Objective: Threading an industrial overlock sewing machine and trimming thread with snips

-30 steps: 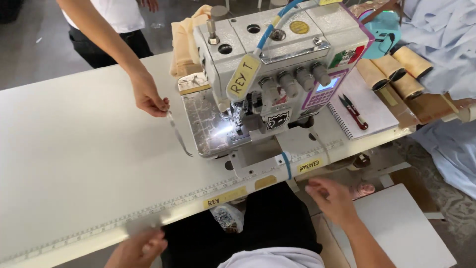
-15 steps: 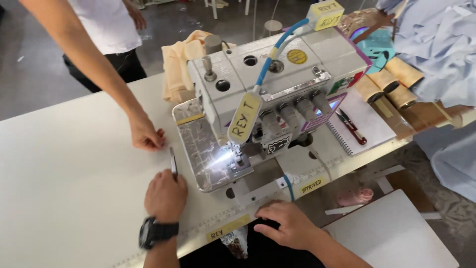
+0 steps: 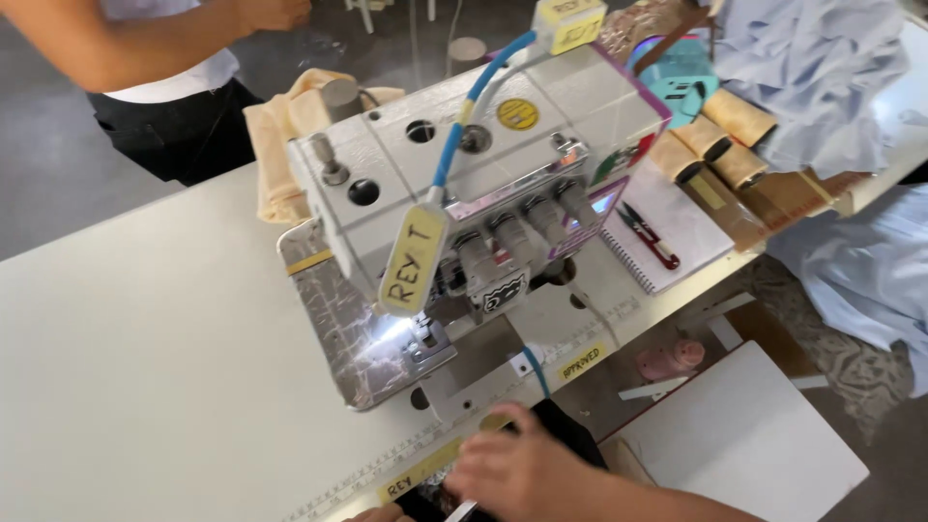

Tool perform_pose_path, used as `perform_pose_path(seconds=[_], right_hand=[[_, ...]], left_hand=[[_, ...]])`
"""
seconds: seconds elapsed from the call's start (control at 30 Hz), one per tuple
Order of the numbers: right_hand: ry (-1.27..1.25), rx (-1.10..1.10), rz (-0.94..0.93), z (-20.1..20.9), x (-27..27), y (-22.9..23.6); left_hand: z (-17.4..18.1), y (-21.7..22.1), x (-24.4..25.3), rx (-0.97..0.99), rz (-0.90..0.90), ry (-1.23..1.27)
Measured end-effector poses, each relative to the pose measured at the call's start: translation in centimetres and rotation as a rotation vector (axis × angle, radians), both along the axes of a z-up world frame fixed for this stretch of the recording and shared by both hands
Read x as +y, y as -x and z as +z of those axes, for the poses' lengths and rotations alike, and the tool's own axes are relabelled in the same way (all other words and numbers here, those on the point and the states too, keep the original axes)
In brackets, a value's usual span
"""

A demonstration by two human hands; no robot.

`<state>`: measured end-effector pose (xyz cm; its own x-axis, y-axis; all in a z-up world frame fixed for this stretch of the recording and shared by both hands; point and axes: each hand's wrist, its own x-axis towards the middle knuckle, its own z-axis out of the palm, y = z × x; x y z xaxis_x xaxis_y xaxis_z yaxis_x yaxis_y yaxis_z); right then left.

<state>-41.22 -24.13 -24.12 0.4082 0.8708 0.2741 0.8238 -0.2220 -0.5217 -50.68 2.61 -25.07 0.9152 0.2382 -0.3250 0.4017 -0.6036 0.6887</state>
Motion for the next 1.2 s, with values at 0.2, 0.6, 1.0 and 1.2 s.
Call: perform_pose_path(seconds=[0.2, 0.6, 1.0, 1.2], right_hand=[[-0.476, 1.076, -0.336, 1.1, -4.5, -0.6], [-0.38, 0.308, -0.753, 1.5, -9.7, -12.5], [-0.538, -0.059, -0.877, 3.3, -9.0, -16.2], [-0.447, -0.266, -0.889, 4.6, -8.8, -16.8]], left_hand=[[-0.2, -5.5, -9.9, -0.237, -0.195, 0.27], [-5.9, -7.9, -7.9, 0.236, -0.406, 0.106], [-11.7, -6.7, -9.2, 0.337, -0.063, -0.032], [-17.6, -4.6, -9.2, 0.114, -0.011, -0.021]])
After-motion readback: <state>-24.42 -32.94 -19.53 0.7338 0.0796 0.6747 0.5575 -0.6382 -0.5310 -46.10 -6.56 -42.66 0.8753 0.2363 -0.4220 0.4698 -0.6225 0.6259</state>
